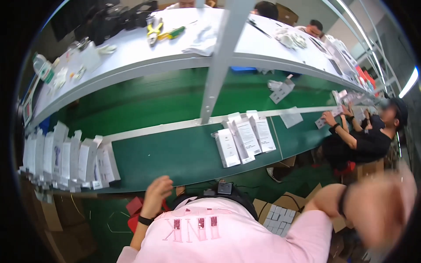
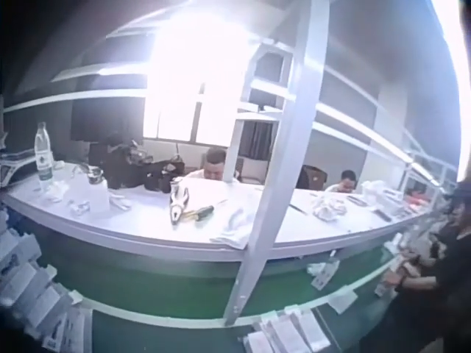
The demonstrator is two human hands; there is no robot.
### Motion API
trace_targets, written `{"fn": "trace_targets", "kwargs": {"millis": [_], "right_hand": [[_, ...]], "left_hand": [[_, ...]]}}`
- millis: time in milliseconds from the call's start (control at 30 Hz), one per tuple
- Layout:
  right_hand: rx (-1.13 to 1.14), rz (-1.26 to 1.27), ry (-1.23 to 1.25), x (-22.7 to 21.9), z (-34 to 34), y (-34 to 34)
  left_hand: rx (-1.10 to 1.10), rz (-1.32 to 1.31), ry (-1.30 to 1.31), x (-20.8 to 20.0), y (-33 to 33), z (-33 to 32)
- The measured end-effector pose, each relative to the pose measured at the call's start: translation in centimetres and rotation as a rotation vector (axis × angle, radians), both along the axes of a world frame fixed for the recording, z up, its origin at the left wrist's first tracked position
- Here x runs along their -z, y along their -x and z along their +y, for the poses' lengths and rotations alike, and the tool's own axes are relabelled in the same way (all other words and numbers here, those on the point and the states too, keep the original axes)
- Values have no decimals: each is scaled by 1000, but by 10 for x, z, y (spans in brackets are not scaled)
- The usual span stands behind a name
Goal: Packaging handheld electronic devices by wrapping them in bubble wrap and placing them into retail boxes on an assembly line.
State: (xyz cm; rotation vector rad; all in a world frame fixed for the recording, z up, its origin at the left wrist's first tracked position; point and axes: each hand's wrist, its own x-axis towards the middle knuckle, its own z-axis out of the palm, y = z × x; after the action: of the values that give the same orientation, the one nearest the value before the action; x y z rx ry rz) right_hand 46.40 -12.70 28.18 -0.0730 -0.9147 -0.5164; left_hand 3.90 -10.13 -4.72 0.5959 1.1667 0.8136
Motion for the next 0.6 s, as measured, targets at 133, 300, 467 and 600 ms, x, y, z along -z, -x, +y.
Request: {"fn": "trace_targets", "kwargs": {"millis": [133,300,467,600], "right_hand": [[362,-351,1807,122,143,-44],[694,-414,1783,329,270,-253],[484,-371,1818,385,356,-297],[543,-352,2087,428,363,-337]], "left_hand": [[355,88,49,18,-70,2],[231,135,-113,19,-154,18],[194,187,-43,7,-201,14],[166,227,-147,-8,-231,26]]}}
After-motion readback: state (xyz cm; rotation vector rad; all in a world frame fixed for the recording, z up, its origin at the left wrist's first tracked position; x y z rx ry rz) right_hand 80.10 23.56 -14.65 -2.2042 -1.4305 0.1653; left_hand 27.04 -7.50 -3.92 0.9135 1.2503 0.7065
